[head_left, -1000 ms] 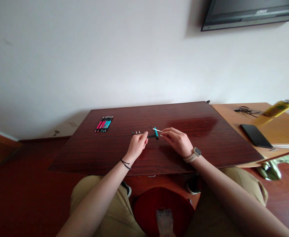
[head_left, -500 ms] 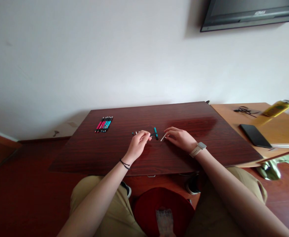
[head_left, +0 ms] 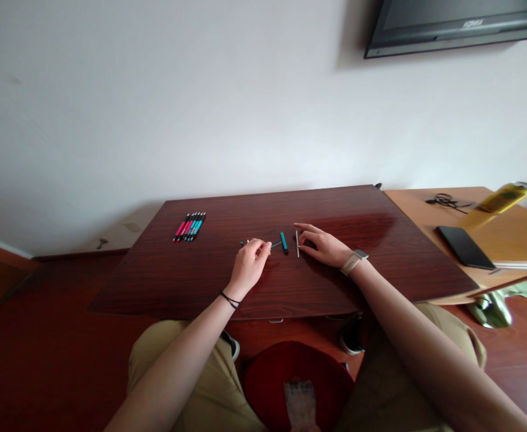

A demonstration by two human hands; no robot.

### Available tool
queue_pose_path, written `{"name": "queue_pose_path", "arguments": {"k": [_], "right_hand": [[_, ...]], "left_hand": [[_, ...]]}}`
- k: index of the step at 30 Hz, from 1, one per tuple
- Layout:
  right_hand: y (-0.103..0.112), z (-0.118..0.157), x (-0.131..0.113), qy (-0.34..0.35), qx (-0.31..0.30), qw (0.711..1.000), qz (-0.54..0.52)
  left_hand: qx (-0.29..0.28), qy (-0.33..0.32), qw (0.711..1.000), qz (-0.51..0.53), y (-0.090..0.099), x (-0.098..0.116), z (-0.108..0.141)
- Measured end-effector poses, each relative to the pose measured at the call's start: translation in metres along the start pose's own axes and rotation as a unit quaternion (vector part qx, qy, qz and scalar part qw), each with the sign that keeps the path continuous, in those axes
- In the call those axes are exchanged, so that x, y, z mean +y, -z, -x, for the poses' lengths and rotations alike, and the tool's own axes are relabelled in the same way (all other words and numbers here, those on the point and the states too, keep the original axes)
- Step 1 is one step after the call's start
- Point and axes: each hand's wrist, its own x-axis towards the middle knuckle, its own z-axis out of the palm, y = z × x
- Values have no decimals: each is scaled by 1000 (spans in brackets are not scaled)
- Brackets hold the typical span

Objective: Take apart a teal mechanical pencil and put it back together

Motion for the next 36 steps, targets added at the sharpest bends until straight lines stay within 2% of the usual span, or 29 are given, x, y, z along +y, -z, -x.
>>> {"name": "queue_pose_path", "arguments": {"k": [3, 6, 10, 15, 20, 31, 36], "right_hand": [[0, 0, -4, -14, 26, 999, 16], [2, 5, -9, -75, 60, 994, 47], [4, 12, -14, -162, 125, 977, 54], [4, 14, -20, -164, 148, 975, 38], [-1, 11, -20, -162, 153, 974, 34], [-5, 11, -27, -153, 141, 978, 34], [-7, 11, -28, -158, 144, 977, 28]], "left_hand": [[12, -10, 999, -45, 1, 1, 0], [36, -27, 989, -137, 3, 4, 1], [36, -82, 953, -288, 3, 7, -3], [-5, -137, 904, -405, -3, 7, -17], [-23, -159, 889, -430, -8, 3, -26], [-32, -166, 883, -438, -10, -3, -25], [-26, -161, 897, -411, -7, 0, -24]]}}
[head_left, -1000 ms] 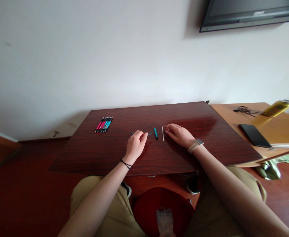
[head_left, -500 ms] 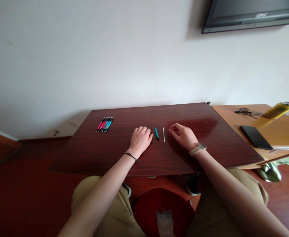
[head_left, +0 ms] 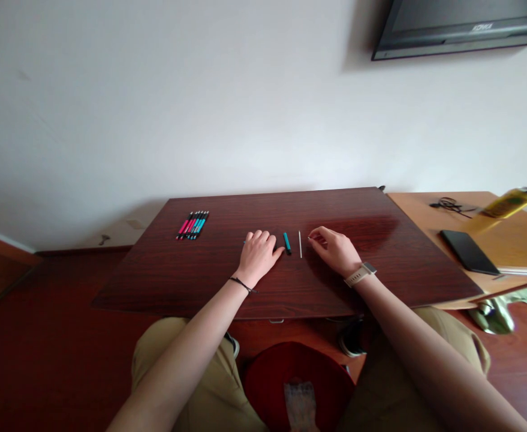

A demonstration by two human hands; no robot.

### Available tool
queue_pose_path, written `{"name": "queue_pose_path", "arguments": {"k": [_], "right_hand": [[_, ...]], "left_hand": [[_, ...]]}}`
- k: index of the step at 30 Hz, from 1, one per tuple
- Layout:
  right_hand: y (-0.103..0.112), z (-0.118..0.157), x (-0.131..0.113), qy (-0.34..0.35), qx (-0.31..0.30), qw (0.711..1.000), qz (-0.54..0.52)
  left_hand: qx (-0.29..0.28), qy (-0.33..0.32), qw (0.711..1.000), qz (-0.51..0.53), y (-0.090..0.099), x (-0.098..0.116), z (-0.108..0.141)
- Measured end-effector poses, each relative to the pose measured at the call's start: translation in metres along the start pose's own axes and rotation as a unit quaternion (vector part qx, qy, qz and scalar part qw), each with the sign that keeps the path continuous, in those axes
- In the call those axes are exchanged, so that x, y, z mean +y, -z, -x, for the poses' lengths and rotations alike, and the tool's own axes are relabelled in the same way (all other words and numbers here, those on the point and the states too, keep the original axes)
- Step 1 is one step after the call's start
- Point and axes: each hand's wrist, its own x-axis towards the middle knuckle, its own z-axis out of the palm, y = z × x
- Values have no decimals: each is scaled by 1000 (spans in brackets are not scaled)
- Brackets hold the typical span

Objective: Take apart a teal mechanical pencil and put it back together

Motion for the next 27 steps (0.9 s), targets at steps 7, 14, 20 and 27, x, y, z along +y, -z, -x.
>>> {"name": "queue_pose_path", "arguments": {"k": [7, 14, 20, 27], "right_hand": [[4, 8, -28, 37, -84, 990, -106], [-1, 18, -52, 66, -178, 968, -164], [4, 16, -50, 39, -170, 964, -199], [13, 17, -40, 14, -128, 977, -173]], "left_hand": [[3, 36, 968, 247, 18, 11, 22], [-39, 26, 894, 446, 30, 30, 35], [8, 63, 886, 459, 34, 9, 29], [56, 161, 856, 487, 34, -71, 33]]}}
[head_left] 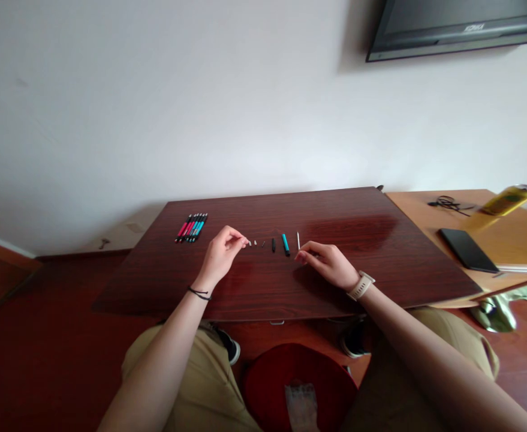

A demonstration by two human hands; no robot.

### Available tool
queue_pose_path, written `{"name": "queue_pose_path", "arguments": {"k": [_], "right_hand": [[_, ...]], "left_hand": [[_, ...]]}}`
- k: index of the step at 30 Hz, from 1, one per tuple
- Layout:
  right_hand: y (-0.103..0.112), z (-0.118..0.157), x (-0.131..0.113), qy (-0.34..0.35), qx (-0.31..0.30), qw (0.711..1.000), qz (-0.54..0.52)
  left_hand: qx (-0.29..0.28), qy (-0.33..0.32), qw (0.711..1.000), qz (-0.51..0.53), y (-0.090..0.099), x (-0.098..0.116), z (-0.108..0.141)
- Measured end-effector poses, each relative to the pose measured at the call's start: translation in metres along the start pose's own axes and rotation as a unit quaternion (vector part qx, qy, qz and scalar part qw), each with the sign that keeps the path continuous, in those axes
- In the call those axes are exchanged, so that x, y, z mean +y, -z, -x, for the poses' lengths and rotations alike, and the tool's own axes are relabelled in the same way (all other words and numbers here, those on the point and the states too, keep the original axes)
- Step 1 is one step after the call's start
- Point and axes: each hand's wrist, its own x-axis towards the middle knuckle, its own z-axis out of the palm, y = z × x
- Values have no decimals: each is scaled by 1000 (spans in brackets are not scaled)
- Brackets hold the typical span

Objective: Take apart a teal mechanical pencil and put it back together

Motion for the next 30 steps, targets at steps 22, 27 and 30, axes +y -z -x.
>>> {"name": "queue_pose_path", "arguments": {"k": [22, 27, 30], "right_hand": [[13, 4, 33, -44, 109, 989, 90], [12, 4, 36, -42, 102, 989, 100], [10, 5, 37, -38, 98, 986, 130]], "left_hand": [[-34, -21, 939, -341, 16, -36, -5], [-37, -1, 939, -343, 14, -34, -6], [-31, -4, 938, -346, 16, -33, -2]]}}
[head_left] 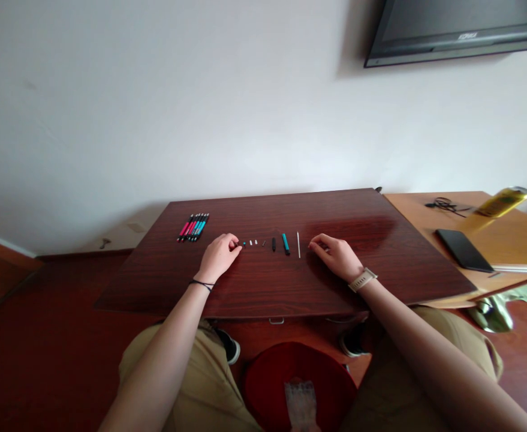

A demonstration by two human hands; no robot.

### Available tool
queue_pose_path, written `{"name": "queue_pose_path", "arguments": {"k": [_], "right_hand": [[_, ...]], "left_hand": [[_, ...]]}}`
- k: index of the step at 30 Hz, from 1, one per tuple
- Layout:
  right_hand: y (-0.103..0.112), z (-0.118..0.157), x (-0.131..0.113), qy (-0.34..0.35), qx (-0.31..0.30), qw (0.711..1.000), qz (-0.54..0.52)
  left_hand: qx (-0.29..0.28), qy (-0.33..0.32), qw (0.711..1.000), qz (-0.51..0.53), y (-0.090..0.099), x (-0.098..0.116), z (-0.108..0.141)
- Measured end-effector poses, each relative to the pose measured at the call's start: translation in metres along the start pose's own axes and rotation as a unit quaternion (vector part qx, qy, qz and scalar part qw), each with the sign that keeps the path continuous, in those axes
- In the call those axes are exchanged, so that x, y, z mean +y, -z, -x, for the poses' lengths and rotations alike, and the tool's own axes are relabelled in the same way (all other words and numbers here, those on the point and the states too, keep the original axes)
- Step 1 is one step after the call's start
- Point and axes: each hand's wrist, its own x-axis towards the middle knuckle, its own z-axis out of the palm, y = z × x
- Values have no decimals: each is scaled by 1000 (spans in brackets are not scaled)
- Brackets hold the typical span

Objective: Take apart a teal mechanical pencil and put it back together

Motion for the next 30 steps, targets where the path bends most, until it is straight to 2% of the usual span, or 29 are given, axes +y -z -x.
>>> {"name": "queue_pose_path", "arguments": {"k": [5, 8, 11, 13, 16, 19, 23, 30], "right_hand": [[2, 3, -1, 63, -24, 997, 30], [9, 7, -8, 122, -49, 991, 33], [13, 13, -21, 175, -83, 981, 16], [11, 17, -29, 204, -124, 971, 5], [2, 24, -40, 229, -182, 956, -6], [-12, 29, -42, 240, -209, 948, -4], [-23, 31, -39, 229, -203, 952, 6], [-25, 30, -41, 227, -193, 954, 22]], "left_hand": [[63, -45, 997, -8, 10, 6, 12], [64, -91, 994, 11, 19, 18, 23], [24, -138, 989, 37, 22, 37, 36], [-24, -173, 983, 51, 18, 52, 44], [-91, -230, 967, 64, 7, 74, 51], [-125, -269, 954, 39, -7, 88, 53], [-143, -280, 949, 14, -17, 91, 52], [-141, -285, 948, 13, -20, 88, 52]]}}
